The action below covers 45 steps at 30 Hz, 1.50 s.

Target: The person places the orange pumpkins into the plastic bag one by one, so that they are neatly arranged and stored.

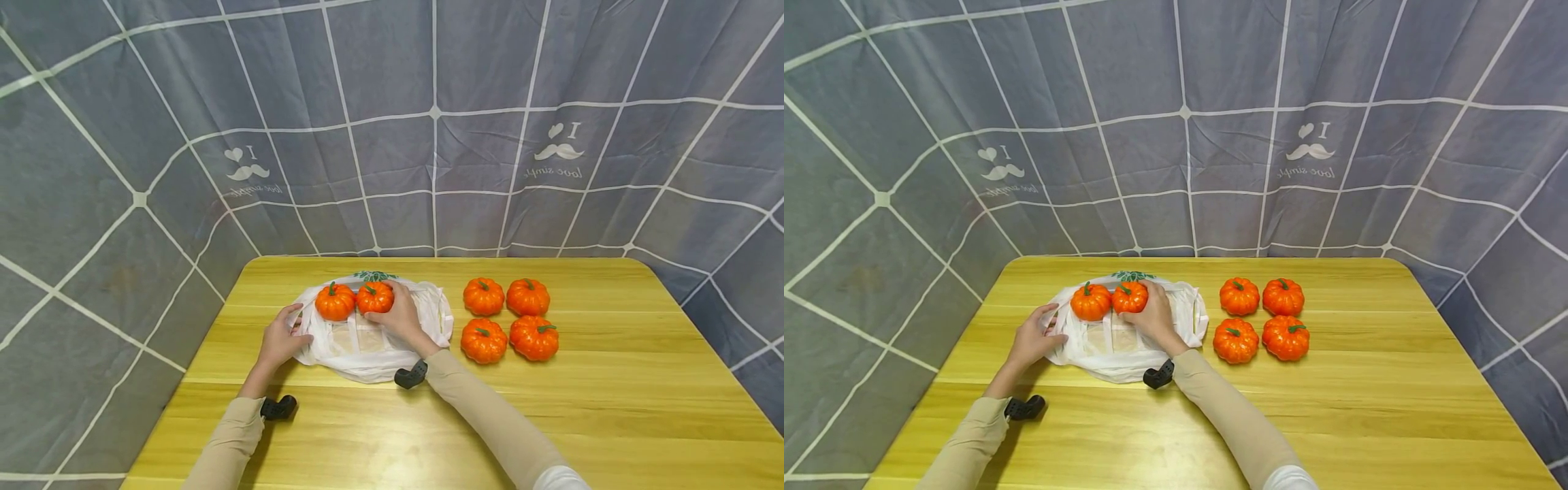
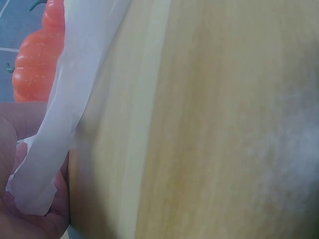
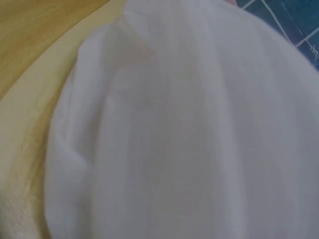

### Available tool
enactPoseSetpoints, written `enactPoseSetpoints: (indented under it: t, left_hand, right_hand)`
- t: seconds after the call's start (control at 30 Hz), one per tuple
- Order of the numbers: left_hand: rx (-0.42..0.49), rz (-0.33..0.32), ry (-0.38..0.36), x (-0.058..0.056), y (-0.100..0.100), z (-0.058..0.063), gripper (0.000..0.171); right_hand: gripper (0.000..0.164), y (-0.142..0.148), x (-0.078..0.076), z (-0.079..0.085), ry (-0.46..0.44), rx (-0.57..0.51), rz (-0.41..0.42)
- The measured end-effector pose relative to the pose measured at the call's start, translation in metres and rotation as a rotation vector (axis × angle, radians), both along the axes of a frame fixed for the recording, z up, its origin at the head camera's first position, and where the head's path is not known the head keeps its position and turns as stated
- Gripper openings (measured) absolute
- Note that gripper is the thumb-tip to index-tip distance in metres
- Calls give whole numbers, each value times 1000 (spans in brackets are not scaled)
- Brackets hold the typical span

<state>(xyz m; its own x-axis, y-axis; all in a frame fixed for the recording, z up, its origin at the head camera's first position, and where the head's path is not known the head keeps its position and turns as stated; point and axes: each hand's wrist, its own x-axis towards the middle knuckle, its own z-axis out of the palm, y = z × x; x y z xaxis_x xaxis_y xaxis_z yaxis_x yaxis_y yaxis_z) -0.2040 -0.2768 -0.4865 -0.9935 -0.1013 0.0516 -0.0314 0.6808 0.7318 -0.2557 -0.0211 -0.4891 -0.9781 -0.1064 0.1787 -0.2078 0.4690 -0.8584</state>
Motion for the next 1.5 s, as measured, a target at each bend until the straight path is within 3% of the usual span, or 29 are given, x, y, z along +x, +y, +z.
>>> enactPoseSetpoints:
  t: [0.27,0.5,0.6,0.73,1.2,1.5]
  left_hand:
    - [-1,-2,10,1,1,0,71]
    - [28,-23,82,3,2,1,69]
    - [20,-14,53,2,3,1,70]
    - [1,-7,2,-1,2,0,71]
    - [-5,-13,17,0,0,-4,70]
    - [-6,-13,14,0,-1,-2,69]
  right_hand:
    - [80,2,0,0,-6,3,11]
    - [83,8,0,6,27,-4,5]
    - [84,10,2,12,53,-24,3]
    - [83,15,7,20,113,-35,-7]
    - [65,38,25,47,320,-58,9]
    - [64,61,33,60,486,-90,-17]
